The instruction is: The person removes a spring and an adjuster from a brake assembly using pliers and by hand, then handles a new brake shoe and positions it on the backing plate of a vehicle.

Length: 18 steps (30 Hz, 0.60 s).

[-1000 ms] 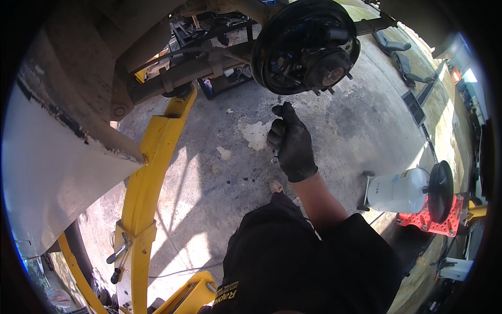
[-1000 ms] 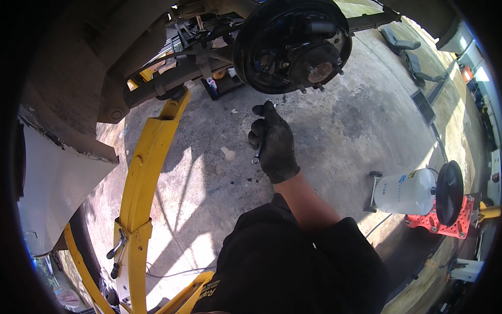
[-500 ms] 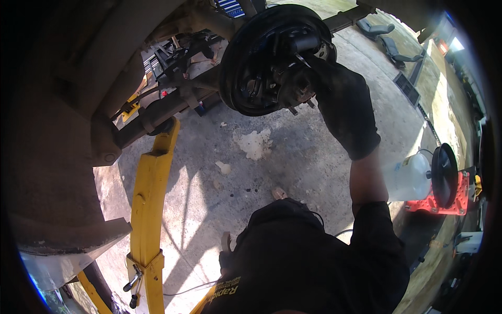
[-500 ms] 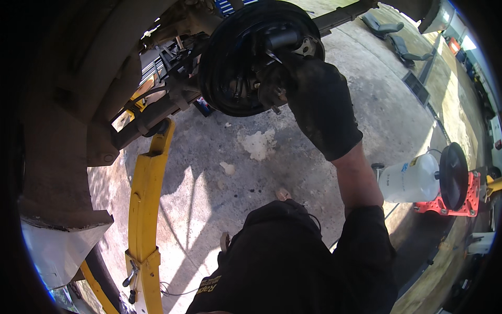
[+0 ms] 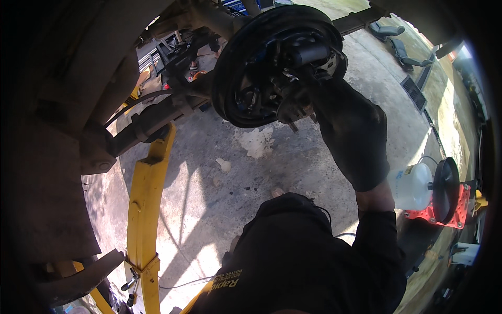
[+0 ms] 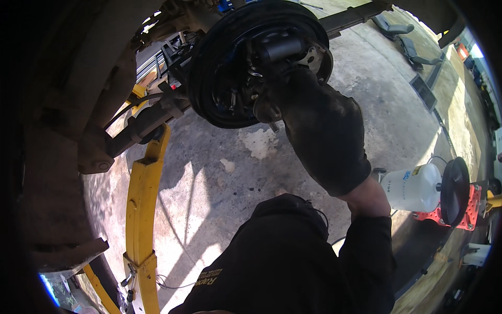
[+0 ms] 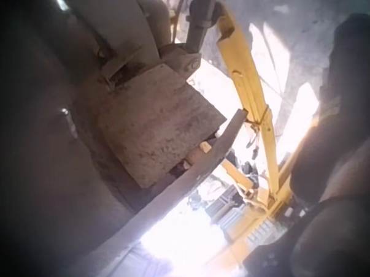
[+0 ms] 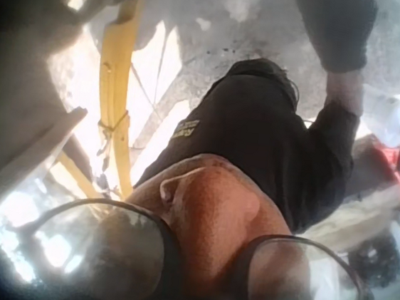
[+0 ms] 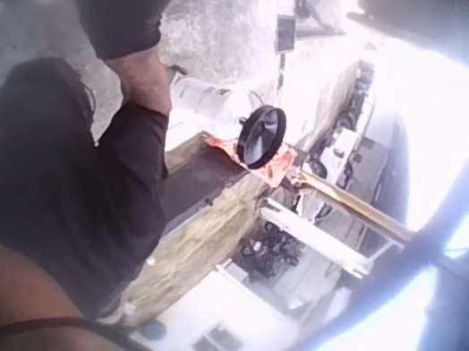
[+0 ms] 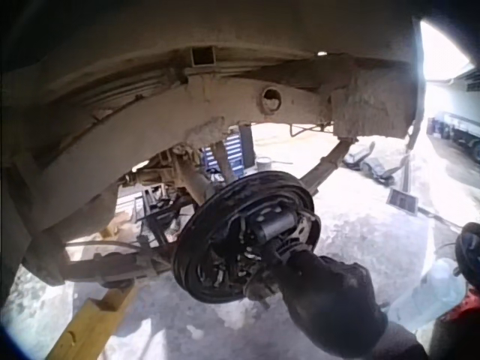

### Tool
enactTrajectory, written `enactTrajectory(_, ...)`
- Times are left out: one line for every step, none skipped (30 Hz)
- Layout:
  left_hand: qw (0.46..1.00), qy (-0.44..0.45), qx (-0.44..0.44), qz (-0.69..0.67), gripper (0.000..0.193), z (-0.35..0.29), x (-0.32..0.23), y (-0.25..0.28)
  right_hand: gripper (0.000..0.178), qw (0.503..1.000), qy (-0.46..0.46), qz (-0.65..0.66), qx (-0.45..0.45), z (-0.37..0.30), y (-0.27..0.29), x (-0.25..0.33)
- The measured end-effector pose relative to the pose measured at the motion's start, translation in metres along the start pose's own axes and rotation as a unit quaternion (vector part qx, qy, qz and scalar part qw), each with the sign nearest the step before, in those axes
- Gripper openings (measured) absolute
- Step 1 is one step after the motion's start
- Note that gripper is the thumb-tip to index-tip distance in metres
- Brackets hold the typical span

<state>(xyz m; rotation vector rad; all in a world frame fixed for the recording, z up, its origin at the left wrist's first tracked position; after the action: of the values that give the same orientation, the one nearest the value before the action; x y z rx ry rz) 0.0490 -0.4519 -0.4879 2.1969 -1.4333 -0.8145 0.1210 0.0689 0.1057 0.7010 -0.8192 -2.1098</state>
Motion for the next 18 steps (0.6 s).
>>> enactTrajectory(1.0,-0.001,0.0,0.003,0.053,0.001,-0.002,0.0,0.059,1.0,-0.005,-0.01,-0.014,0.001,0.0,-0.001)
enactTrajectory(1.0,0.001,0.004,0.001,0.053,0.0,-0.003,-0.003,0.057,0.999,-0.011,-0.019,-0.029,0.001,0.001,-0.001)
enactTrajectory(1.0,-0.001,0.003,0.004,0.053,0.0,-0.002,-0.001,0.055,0.999,-0.016,-0.029,-0.043,0.002,0.001,-0.001)
enactTrajectory(1.0,0.002,0.005,0.003,0.054,-0.001,-0.004,-0.002,0.054,0.998,-0.017,-0.009,-0.057,0.003,-0.001,-0.002)
enactTrajectory(1.0,0.001,0.004,0.006,0.054,0.0,-0.007,0.0,0.054,0.997,-0.017,0.011,-0.071,0.004,-0.004,-0.003)
enactTrajectory(1.0,0.002,0.007,0.007,0.054,-0.002,-0.007,-0.002,0.053,0.996,-0.021,0.01,-0.081,0.004,-0.005,-0.002)
enactTrajectory(1.0,0.002,0.006,0.007,0.055,-0.001,-0.006,-0.001,0.052,0.995,-0.023,0.011,-0.092,0.005,-0.005,0.0)
enactTrajectory(1.0,0.005,0.007,0.006,0.055,-0.001,-0.004,-0.001,0.05,0.995,-0.028,-0.008,-0.099,0.006,-0.004,0.004)
enactTrajectory(1.0,0.005,0.007,0.008,0.055,-0.001,-0.003,-0.002,0.049,0.993,-0.034,-0.027,-0.106,0.007,-0.003,0.008)
enactTrajectory(1.0,0.005,0.01,0.009,0.056,-0.002,-0.004,-0.003,0.048,0.994,-0.044,-0.019,-0.097,0.007,-0.003,0.01)
enactTrajectory(1.0,0.004,0.009,0.011,0.056,-0.003,-0.006,-0.002,0.047,0.995,-0.053,-0.011,-0.089,0.006,-0.003,0.011)
enactTrajectory(1.0,0.005,0.012,0.014,0.056,-0.003,-0.008,-0.001,0.047,0.995,-0.063,-0.003,-0.08,0.005,-0.003,0.013)
enactTrajectory(1.0,0.001,0.011,0.017,0.057,-0.002,-0.009,0.0,0.047,0.994,-0.071,0.007,-0.085,0.006,-0.003,0.015)
enactTrajectory(1.0,0.003,0.013,0.018,0.057,-0.002,-0.009,0.001,0.048,0.993,-0.078,0.017,-0.089,0.006,-0.002,0.017)
enactTrajectory(1.0,0.004,0.013,0.018,0.057,-0.002,-0.009,0.002,0.049,0.992,-0.086,0.026,-0.094,0.007,-0.002,0.019)
enactTrajectory(1.0,0.002,0.014,0.022,0.058,-0.001,-0.009,0.002,0.048,0.991,-0.087,0.017,-0.095,0.007,-0.004,0.022)
enactTrajectory(1.0,0.001,0.016,0.023,0.058,-0.001,-0.01,0.002,0.047,0.991,-0.089,0.008,-0.097,0.008,-0.006,0.024)
enactTrajectory(1.0,-0.002,0.013,0.026,0.059,0.0,-0.009,0.004,0.046,0.991,-0.09,-0.001,-0.098,0.009,-0.006,0.027)
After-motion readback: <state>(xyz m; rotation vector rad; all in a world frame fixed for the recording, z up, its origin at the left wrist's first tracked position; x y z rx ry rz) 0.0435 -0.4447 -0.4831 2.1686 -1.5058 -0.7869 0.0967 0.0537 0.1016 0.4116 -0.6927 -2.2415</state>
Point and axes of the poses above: each hand's wrist, its own z-axis towards the middle knuckle, its own y-axis out of the back of the hand, x = y × z, the point moved 5 cm from there along z, towards the middle knuckle, and after that the axes turned 15 degrees about -z, right-handed, at the moved point
